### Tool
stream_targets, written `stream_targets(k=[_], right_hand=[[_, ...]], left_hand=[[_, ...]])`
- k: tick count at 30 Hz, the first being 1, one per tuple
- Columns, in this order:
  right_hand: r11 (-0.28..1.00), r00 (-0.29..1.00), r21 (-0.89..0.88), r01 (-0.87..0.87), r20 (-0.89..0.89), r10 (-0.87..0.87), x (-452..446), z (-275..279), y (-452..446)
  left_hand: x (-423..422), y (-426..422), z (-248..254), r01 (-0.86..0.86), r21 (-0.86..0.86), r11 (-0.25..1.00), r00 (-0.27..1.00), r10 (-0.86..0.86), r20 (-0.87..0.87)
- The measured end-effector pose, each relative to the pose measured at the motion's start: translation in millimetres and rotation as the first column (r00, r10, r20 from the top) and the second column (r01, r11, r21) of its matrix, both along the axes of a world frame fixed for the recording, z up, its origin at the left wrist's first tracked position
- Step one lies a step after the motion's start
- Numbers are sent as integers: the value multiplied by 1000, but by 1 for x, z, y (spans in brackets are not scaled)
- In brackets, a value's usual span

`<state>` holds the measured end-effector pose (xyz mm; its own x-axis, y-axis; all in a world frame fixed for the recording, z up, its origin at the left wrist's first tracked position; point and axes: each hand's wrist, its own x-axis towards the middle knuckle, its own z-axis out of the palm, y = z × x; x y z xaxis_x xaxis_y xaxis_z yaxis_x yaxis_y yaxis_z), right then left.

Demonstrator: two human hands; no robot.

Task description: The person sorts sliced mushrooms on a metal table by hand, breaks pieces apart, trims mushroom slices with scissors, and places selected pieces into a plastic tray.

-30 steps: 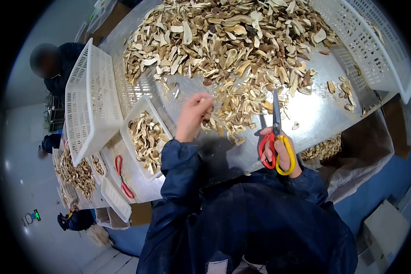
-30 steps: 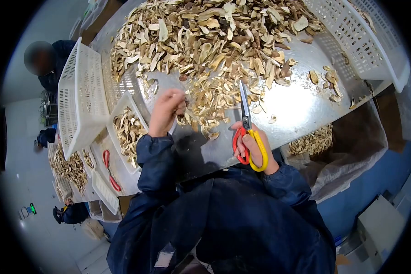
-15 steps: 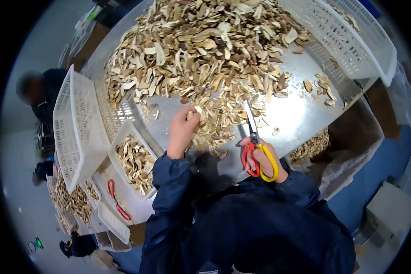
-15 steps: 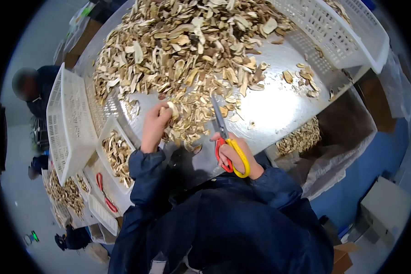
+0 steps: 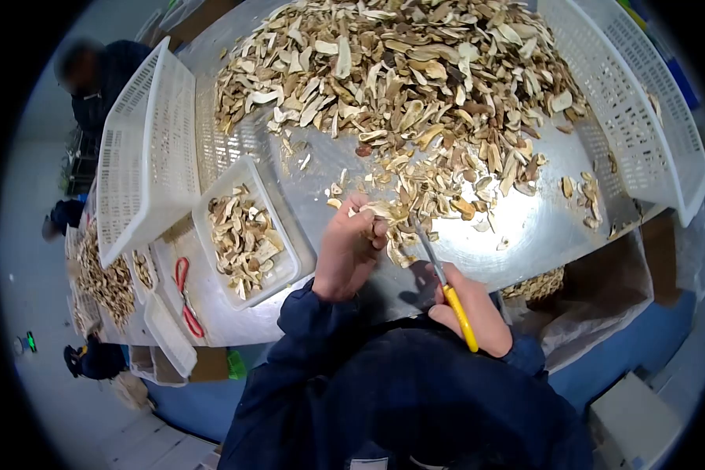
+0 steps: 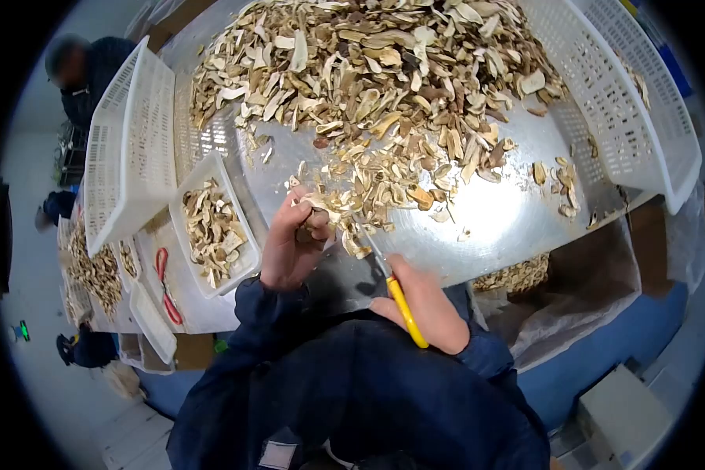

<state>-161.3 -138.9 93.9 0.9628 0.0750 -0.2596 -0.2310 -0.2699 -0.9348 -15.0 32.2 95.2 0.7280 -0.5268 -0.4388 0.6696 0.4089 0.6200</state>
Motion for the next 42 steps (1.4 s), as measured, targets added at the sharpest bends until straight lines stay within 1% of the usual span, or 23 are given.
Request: stream_targets(k=[1, 4, 6, 7, 10, 13, 16, 17, 19, 20, 23, 24, 27, 28, 29, 31, 32, 33, 34, 35, 36, 39, 42], right_hand=[[1000, 1000, -7, -12, 23, 12, 2, 4, 2], [1000, 1000, -22, -23, 6, 23, 6, 10, 8], [999, 999, -32, 6, 44, -4, 6, 7, 11], [999, 998, -35, 22, 63, -19, 5, 5, 12], [998, 999, -46, 33, -14, -34, 3, 3, 17], [997, 995, -33, 72, -66, -74, 1, -5, 23], [999, 996, 22, 45, -76, -44, 2, -6, 28], [985, 985, 168, 47, -174, -18, 1, -8, 26], [892, 935, 442, 96, -348, 71, 0, -13, 19], [766, 940, 628, 140, -327, 96, -1, -11, 21], [779, 868, 625, 45, -410, 279, -4, -8, 1], [770, 830, 635, -50, -402, 386, -2, -9, -8], [858, 747, 507, -85, -537, 392, -6, -20, -22], [882, 759, 471, 7, -577, 302, -7, -22, -25], [882, 799, 461, 94, -563, 210, -5, -20, -28], [803, 869, 498, 327, -492, -49, -6, -33, -32], [790, 877, 455, 410, -434, -205, -3, -36, -30], [793, 878, 422, 439, -389, -279, -1, -36, -30], [792, 886, 414, 448, -324, -332, 0, -39, -28], [788, 886, 408, 461, -259, -384, 1, -42, -26], [769, 885, 436, 466, -231, -405, 2, -44, -22], [730, 876, 492, 474, -184, -446, 4, -48, -11], [742, 886, 490, 457, -181, -426, 8, -46, -7]], left_hand=[[-4, -1, 2, -13, -31, 999, 1000, 12, -21], [-20, -7, 6, -12, -107, 994, 999, 6, -53], [-31, -9, 5, 26, -156, 987, 998, -33, -45], [-35, -11, 4, 4, -165, 986, 998, -14, -59], [-42, -15, 1, -70, -161, 985, 992, 52, -116], [-40, -12, -9, -78, -101, 992, 982, 59, -177], [-42, -3, -26, -81, -128, 988, 978, 54, -199], [-42, 3, -35, -75, -236, 969, 971, 16, -239], [-41, 25, -57, -70, -442, 894, 950, -75, -302], [-41, 36, -71, -100, -588, 802, 932, -131, -337], [-40, 66, -56, -207, -286, 935, 884, 54, -465], [-37, 74, -54, -160, -291, 943, 927, 43, -372], [-26, 73, -36, -203, 32, 979, 957, 205, -204], [-22, 70, -33, -222, 60, 973, 961, 229, -155], [-15, 72, -40, -144, 77, 987, 985, 150, -84], [-2, 79, -56, 4, 133, 991, 998, -11, 55], [1, 74, -53, 56, 273, 960, 995, -75, 59], [1, 66, -52, -38, 503, 864, 920, -166, 355], [0, 56, -53, -200, 661, 724, 752, -319, 577], [0, 49, -54, -402, 720, 565, 519, -507, 688], [0, 45, -56, -404, 791, 459, 558, -562, 611], [0, 35, -53, -515, 776, 364, 509, -598, 619], [3, 36, -51, -492, 793, 359, 503, -626, 595]])
